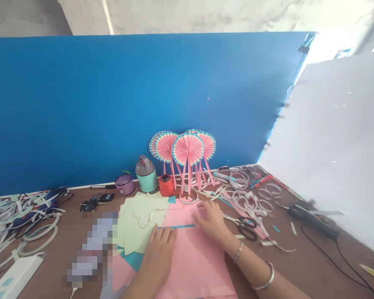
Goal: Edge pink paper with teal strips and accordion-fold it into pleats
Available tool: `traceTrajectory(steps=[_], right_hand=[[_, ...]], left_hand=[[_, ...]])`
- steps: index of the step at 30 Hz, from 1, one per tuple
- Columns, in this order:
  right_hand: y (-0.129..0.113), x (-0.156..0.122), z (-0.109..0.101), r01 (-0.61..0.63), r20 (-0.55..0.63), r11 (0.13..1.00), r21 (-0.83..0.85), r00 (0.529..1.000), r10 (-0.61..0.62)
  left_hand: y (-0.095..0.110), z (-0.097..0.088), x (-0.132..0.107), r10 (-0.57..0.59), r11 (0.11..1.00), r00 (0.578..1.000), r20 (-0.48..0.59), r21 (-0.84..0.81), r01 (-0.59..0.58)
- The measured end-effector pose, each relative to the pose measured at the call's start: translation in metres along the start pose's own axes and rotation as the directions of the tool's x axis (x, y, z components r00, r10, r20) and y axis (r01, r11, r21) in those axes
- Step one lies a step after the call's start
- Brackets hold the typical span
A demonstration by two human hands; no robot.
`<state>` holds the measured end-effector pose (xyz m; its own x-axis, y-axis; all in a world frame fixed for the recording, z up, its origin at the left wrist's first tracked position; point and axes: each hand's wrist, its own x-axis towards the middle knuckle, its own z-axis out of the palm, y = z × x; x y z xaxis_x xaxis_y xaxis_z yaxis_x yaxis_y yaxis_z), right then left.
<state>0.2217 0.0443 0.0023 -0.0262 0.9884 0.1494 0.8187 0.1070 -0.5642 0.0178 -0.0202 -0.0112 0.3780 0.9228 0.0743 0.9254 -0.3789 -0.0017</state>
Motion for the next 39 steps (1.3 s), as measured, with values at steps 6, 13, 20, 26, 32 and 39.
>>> traceTrajectory(steps=[6, 13, 20, 26, 32, 39], right_hand=[[-0.002, -0.003, 0.005, -0.002, 0.060, 0.991, -0.134, 0.998, 0.010], [0.031, 0.023, -0.030, -0.071, -0.144, 0.967, -0.246, 0.989, 0.036], [0.062, 0.036, -0.049, -0.214, -0.231, 0.903, -0.373, 0.964, 0.133], [0.061, 0.034, -0.050, -0.202, -0.226, 0.897, -0.394, 0.967, 0.118], [0.062, 0.034, -0.047, -0.140, -0.215, 0.915, -0.378, 0.975, 0.060], [0.064, 0.039, -0.039, -0.091, -0.185, 0.885, -0.457, 0.983, 0.005]], left_hand=[[0.000, -0.003, -0.002, -0.028, 0.999, 0.999, -0.021, -0.038, 0.027], [-0.004, -0.001, -0.001, -0.003, 0.997, 1.000, -0.002, -0.071, 0.003], [-0.002, 0.002, -0.004, -0.038, 0.995, 0.998, -0.044, -0.094, 0.034], [-0.003, 0.012, -0.004, -0.086, 0.990, 0.991, -0.103, -0.119, 0.074], [-0.004, 0.019, -0.005, -0.057, 0.995, 0.969, -0.242, -0.091, 0.036], [-0.005, 0.016, -0.005, 0.002, 0.999, 0.926, -0.378, -0.033, -0.016]])
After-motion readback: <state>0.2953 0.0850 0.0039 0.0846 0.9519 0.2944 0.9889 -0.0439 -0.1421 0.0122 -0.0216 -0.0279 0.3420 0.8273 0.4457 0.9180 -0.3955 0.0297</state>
